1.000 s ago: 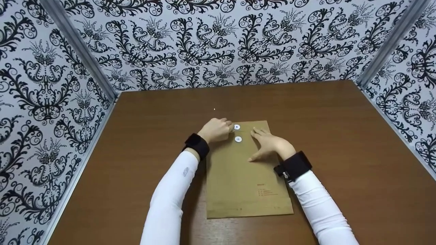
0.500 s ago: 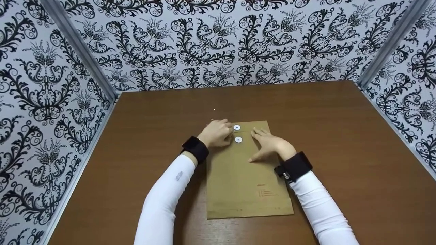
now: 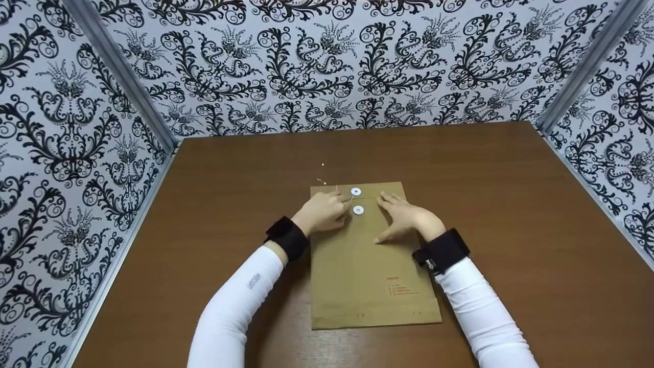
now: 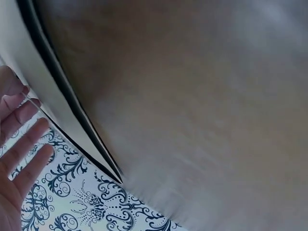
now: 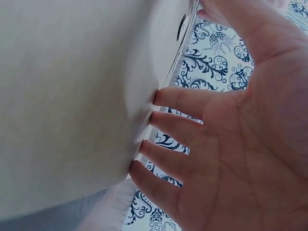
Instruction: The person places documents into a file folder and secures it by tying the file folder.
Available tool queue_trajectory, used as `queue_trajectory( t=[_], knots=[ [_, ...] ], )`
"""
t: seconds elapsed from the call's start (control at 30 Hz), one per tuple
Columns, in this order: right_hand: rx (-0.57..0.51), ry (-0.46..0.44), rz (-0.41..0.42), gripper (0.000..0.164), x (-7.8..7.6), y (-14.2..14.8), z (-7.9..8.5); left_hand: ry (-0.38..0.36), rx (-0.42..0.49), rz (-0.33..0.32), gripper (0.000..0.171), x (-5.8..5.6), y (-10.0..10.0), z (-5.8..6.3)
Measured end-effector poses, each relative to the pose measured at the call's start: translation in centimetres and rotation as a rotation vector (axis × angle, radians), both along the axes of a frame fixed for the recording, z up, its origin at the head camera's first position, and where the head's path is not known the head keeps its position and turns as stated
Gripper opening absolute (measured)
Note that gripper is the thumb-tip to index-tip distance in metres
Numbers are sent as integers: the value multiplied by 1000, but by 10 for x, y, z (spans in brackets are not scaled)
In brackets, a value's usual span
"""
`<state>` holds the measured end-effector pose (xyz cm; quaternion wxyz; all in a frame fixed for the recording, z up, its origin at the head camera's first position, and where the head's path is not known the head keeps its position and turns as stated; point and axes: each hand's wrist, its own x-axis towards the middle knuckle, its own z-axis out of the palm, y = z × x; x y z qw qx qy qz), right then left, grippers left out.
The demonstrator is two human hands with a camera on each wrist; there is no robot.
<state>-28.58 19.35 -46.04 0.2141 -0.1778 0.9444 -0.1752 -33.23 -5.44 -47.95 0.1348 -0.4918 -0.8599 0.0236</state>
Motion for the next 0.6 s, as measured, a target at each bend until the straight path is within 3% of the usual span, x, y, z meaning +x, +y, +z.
queue_trajectory(
  t=[0.4,0.6],
  knots=[
    [-14,9,24,112,0,0,1,-132,24,37,17,5,-1,-1],
    [-11,-14,25,112,-1,1,0,-126,31,26,16,6,3,1]
  ],
)
